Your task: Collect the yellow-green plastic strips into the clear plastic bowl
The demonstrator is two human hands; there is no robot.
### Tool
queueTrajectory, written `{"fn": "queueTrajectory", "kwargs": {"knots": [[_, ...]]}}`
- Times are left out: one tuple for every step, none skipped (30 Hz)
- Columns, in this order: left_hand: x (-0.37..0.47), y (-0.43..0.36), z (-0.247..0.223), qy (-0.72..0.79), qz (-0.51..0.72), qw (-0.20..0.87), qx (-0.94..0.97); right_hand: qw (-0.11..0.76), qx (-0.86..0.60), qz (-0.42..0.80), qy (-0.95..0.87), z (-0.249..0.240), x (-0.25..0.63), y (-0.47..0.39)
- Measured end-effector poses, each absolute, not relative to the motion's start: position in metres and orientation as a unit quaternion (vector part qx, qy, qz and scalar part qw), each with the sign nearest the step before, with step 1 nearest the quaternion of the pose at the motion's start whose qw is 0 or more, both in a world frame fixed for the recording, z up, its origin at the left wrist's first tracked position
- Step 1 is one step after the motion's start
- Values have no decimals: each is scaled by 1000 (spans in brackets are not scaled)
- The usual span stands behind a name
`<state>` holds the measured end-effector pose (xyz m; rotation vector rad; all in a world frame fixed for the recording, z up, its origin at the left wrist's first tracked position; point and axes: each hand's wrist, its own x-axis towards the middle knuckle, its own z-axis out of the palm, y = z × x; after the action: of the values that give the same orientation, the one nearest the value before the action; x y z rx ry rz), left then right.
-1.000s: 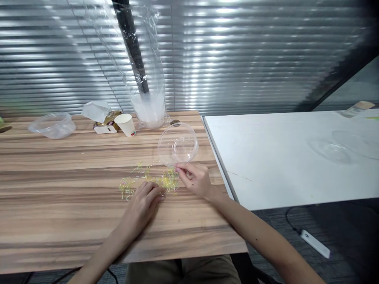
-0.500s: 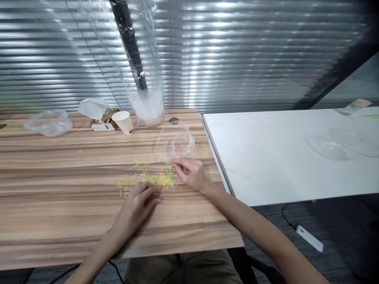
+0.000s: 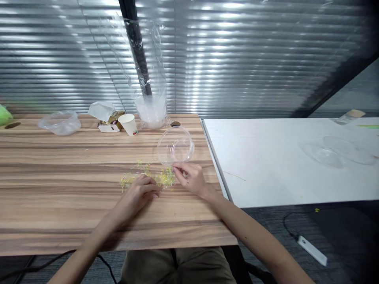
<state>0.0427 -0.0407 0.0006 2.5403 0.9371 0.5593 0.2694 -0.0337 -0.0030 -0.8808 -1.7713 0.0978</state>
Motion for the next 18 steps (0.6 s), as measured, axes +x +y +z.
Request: {"fn": "queueTrajectory", "kwargs": {"knots": [[43, -39, 0, 326, 195, 189, 905, 547, -371, 41, -749, -3, 270, -33], [43, -38, 0, 322, 195, 190, 907, 547, -370, 40, -750, -3, 270, -33], [43, -37, -1, 319, 196, 193, 907, 548, -369, 40, -749, -3, 270, -33], [43, -35, -2, 315, 200, 196, 907, 549, -368, 39, -749, -3, 270, -33], [43, -34, -2, 310, 205, 200, 907, 550, -368, 38, -749, -2, 270, -33], [44, -32, -2, 305, 209, 204, 906, 552, -366, 38, -748, -2, 270, -33], [44, -31, -2, 301, 212, 209, 906, 553, -365, 37, -748, -2, 270, -33], [44, -30, -2, 300, 214, 215, 905, 555, -363, 38, -747, -2, 270, -33], [45, -28, -2, 299, 214, 221, 903, 556, -362, 39, -747, -2, 270, -33], [45, -28, -1, 300, 212, 226, 902, 556, -361, 40, -747, -2, 269, -34], [45, -27, -1, 299, 210, 232, 902, 556, -361, 42, -747, -2, 269, -34], [45, -26, -1, 295, 207, 236, 902, 556, -361, 43, -747, -2, 269, -34], [45, -26, 0, 291, 203, 241, 903, 556, -361, 43, -748, -2, 269, -34], [44, -25, 0, 285, 199, 247, 904, 555, -361, 44, -748, -2, 269, -34], [44, -24, 0, 281, 195, 252, 905, 555, -360, 45, -748, -2, 269, -34], [44, -24, 0, 278, 191, 258, 905, 555, -359, 46, -749, -2, 269, -34], [45, -23, 1, 275, 188, 263, 905, 554, -358, 48, -750, -2, 270, -35], [45, -22, 2, 273, 184, 268, 905, 553, -357, 50, -751, -1, 270, -35]]}}
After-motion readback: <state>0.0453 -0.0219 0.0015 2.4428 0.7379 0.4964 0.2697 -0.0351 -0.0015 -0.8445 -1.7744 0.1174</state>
